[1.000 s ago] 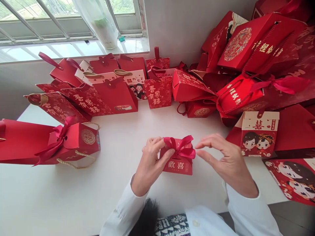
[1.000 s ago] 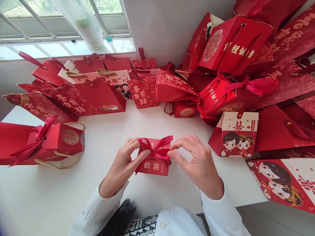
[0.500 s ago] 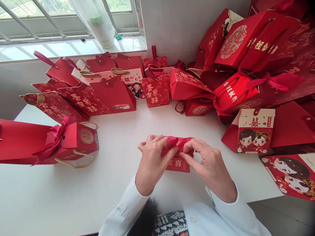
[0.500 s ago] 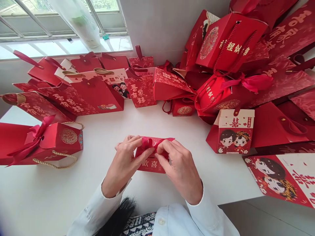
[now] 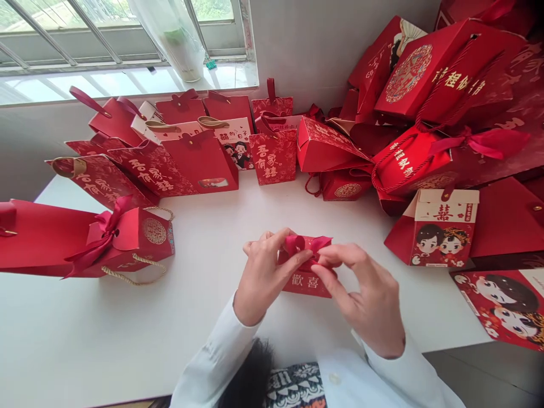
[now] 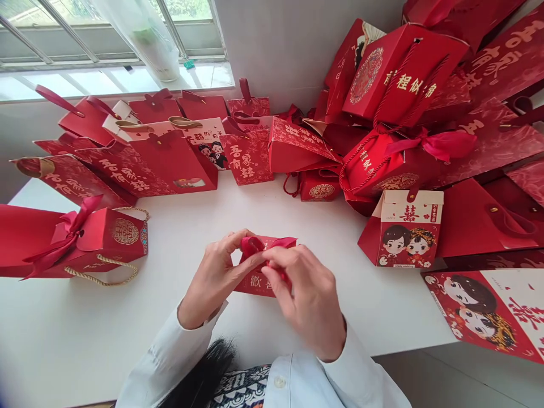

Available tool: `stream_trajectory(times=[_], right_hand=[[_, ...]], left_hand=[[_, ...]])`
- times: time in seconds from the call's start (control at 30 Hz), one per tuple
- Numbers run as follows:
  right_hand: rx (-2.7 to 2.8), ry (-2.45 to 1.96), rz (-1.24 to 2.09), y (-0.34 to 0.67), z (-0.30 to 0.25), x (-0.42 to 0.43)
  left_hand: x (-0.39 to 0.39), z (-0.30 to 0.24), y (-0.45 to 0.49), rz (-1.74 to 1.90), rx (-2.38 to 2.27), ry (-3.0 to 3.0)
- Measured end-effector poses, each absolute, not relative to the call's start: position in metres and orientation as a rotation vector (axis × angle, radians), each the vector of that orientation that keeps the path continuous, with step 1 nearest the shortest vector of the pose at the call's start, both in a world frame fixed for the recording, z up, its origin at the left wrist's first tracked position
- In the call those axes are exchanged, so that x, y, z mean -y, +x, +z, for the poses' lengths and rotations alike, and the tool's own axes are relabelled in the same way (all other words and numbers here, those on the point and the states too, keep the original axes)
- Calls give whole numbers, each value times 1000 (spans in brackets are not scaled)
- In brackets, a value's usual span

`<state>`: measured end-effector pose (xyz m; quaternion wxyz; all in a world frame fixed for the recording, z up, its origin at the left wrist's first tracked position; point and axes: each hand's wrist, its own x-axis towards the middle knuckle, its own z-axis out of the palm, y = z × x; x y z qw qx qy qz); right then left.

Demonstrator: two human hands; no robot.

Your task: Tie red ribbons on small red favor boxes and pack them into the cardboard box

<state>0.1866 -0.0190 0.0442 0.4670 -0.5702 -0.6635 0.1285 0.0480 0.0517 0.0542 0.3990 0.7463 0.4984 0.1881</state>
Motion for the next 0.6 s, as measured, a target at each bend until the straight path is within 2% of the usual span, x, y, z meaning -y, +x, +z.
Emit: stream_trajectory(times=[0.2,0.4,0.6], right_hand=[[1261,-1394,841,199,51,8],[1274,-1327,903,197,55,1],[1280,-1145,1073,190,57,-9]], left_hand=[[-57,53,35,478,-1090,1844],[-61,54,31,427,-939,1943],[-57,51,39,437,-1029,2023]])
